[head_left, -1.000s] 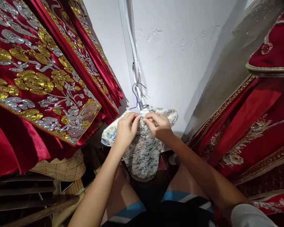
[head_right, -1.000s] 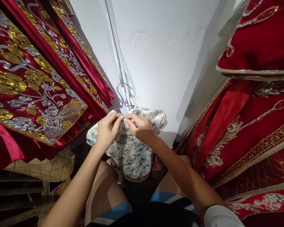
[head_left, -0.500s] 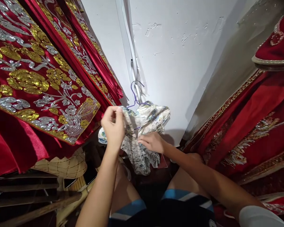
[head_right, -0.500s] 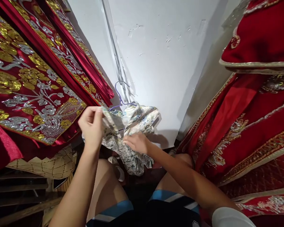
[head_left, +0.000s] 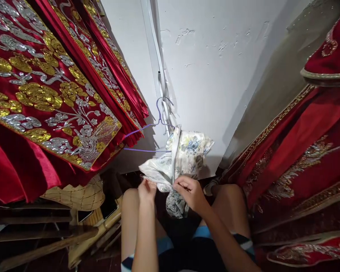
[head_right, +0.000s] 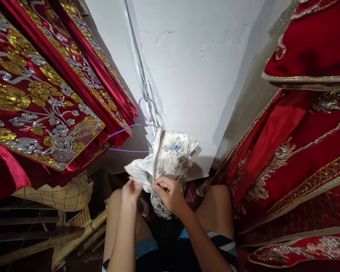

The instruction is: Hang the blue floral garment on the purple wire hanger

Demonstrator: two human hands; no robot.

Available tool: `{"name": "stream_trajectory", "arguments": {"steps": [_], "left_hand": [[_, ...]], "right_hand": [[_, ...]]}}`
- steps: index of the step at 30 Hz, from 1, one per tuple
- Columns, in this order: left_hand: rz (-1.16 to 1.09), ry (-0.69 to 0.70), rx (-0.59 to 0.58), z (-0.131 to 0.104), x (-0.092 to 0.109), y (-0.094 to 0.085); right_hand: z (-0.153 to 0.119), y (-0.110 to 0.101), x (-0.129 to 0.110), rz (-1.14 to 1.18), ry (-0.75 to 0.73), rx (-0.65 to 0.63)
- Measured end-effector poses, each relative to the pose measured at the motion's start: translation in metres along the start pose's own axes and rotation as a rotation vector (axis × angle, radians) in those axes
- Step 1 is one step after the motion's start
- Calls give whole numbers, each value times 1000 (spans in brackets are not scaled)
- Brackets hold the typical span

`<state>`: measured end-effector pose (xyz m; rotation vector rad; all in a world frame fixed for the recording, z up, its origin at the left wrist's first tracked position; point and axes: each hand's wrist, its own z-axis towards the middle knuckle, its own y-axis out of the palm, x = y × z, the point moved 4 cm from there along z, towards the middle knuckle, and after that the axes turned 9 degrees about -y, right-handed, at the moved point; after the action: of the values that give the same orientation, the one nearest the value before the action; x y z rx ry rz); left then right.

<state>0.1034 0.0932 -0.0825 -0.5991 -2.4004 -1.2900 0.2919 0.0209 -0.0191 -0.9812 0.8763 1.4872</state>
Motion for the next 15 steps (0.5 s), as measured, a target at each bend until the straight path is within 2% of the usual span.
{"name": "stream_trajectory", "arguments": {"steps": [2, 3, 4, 6, 8, 10, 12, 14, 15], "left_hand": [[20, -77, 34, -9, -30, -3], [33, -93, 13, -17, -39, 0], [50, -90, -49, -26, -45, 7], [140, -34, -258, -49, -49, 28], [373, 64, -482, -76, -49, 53], [698, 195, -611, -101, -48, 76], [972, 396, -658, -119, -43, 92], [1129, 589, -669, -128, -31, 102], [1182, 639, -678, -128, -25, 104]], "right_hand": [[-18, -7, 17, 16, 71, 64], [-26, -12, 24, 15, 99, 93], [-31, -17, 30, 4, 120, 108], [-36, -24, 35, -48, 146, 91], [-30, -28, 32, -94, 143, 62], [-19, -27, 23, -46, 143, 23], [-8, -22, 13, 131, 209, -36], [-2, -17, 5, 355, 338, -119], [0, -16, 1, 445, 391, -156]]}}
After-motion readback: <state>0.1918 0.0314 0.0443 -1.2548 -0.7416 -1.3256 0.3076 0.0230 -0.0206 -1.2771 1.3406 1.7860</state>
